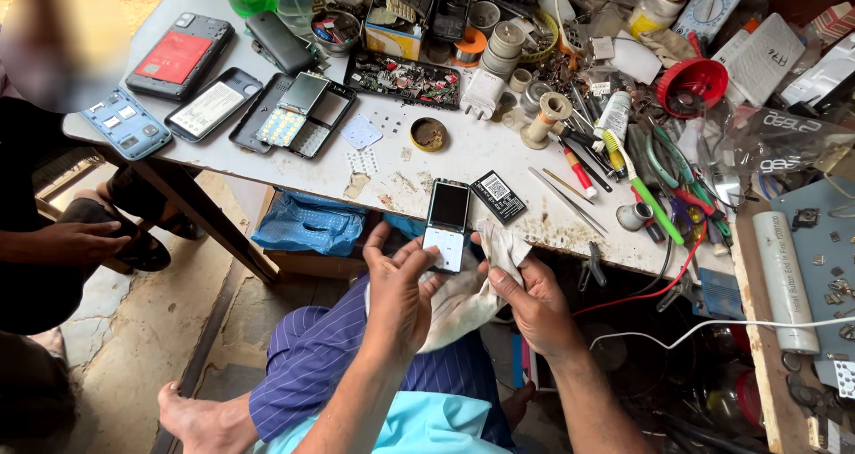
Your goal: The person sits on the floor holding a mobile phone on their lap, wipes its body and keypad with a cloth, scrubs the keypad with a toothbrush, pries off the cover, removes the battery and works on the exposed circuit board with a screwdriver, then reassembles the phone and presses its buttons.
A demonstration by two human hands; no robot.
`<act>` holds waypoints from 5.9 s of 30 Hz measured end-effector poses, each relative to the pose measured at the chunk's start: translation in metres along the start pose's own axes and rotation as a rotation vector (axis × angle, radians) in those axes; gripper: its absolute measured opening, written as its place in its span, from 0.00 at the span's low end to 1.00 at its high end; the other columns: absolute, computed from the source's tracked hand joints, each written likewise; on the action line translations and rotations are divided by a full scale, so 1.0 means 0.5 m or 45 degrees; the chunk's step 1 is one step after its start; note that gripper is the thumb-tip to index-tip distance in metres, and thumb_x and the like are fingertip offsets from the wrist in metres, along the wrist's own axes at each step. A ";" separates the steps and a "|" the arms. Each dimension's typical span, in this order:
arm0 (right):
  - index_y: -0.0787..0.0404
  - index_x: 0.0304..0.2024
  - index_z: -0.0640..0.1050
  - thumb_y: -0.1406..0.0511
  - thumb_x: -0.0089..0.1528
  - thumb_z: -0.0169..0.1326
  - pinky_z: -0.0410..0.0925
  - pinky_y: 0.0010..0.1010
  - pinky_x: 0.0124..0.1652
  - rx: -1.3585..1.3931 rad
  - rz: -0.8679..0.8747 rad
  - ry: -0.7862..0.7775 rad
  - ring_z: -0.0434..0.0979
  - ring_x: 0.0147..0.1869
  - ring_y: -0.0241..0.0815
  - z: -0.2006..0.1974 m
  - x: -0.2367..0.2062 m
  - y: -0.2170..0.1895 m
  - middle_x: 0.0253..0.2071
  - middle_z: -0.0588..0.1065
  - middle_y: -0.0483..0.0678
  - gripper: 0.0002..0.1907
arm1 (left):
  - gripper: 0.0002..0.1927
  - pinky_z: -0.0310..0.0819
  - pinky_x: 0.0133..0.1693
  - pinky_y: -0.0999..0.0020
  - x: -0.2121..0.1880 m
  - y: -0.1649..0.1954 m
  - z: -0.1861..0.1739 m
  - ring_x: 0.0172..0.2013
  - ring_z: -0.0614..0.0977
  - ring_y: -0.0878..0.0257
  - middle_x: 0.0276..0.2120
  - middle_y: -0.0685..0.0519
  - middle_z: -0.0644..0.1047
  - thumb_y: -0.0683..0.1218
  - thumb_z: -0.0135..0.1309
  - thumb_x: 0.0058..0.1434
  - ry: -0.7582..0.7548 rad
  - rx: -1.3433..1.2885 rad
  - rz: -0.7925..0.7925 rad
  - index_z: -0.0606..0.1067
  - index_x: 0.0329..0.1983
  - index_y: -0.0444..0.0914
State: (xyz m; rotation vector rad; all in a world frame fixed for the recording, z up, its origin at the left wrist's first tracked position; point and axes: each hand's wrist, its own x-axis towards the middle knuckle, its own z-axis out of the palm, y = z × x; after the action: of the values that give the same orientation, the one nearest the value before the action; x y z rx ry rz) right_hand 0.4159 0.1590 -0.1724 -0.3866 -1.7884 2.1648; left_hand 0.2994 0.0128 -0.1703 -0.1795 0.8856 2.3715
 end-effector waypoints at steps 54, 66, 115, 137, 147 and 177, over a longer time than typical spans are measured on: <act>0.59 0.37 0.82 0.70 0.58 0.56 0.62 0.40 0.60 -2.059 -0.924 -0.678 0.65 0.65 0.49 0.018 -0.014 0.140 0.76 0.57 0.48 0.06 | 0.24 0.76 0.30 0.75 -0.074 -0.137 -0.298 0.34 0.84 0.67 0.42 0.51 0.81 0.40 0.52 0.64 -0.115 0.335 -0.198 0.70 0.64 0.30; 0.58 0.38 0.83 0.71 0.55 0.57 0.62 0.42 0.59 -1.967 -0.834 -0.758 0.67 0.64 0.46 0.018 -0.008 0.143 0.76 0.56 0.46 0.09 | 0.26 0.77 0.29 0.75 -0.071 -0.143 -0.308 0.33 0.84 0.68 0.42 0.51 0.81 0.39 0.52 0.63 -0.107 0.280 -0.205 0.69 0.65 0.30; 0.57 0.35 0.83 0.72 0.56 0.54 0.62 0.44 0.61 -2.114 -0.744 -0.716 0.67 0.65 0.49 0.024 -0.012 0.115 0.76 0.56 0.48 0.09 | 0.28 0.79 0.27 0.75 -0.075 -0.127 -0.316 0.32 0.85 0.65 0.43 0.46 0.82 0.38 0.52 0.61 -0.058 0.200 -0.231 0.66 0.65 0.31; 0.58 0.46 0.82 0.73 0.61 0.55 0.65 0.41 0.58 -1.812 -0.873 -0.826 0.71 0.58 0.46 0.044 0.020 0.142 0.76 0.58 0.50 0.13 | 0.27 0.78 0.28 0.75 -0.076 -0.133 -0.324 0.33 0.84 0.66 0.41 0.48 0.80 0.38 0.53 0.62 -0.082 0.223 -0.207 0.68 0.67 0.29; 0.54 0.49 0.82 0.74 0.56 0.56 0.65 0.42 0.55 -2.059 -0.916 -0.703 0.70 0.57 0.49 0.053 0.015 0.130 0.72 0.61 0.52 0.20 | 0.27 0.78 0.28 0.75 -0.077 -0.132 -0.318 0.33 0.84 0.66 0.42 0.48 0.81 0.38 0.52 0.62 -0.097 0.224 -0.213 0.68 0.66 0.29; 0.55 0.51 0.83 0.74 0.54 0.55 0.65 0.41 0.58 -2.112 -0.978 -0.635 0.70 0.59 0.49 0.019 -0.007 0.124 0.71 0.61 0.50 0.23 | 0.29 0.80 0.28 0.75 -0.077 -0.129 -0.315 0.33 0.85 0.65 0.43 0.48 0.82 0.38 0.52 0.62 -0.090 0.185 -0.237 0.66 0.68 0.30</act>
State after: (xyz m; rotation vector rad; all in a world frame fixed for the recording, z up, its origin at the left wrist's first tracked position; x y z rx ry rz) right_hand 0.4112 0.1382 -0.2313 0.5266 -2.8753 -0.0704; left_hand 0.3554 -0.0670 -0.3148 -0.1135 0.9601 2.1207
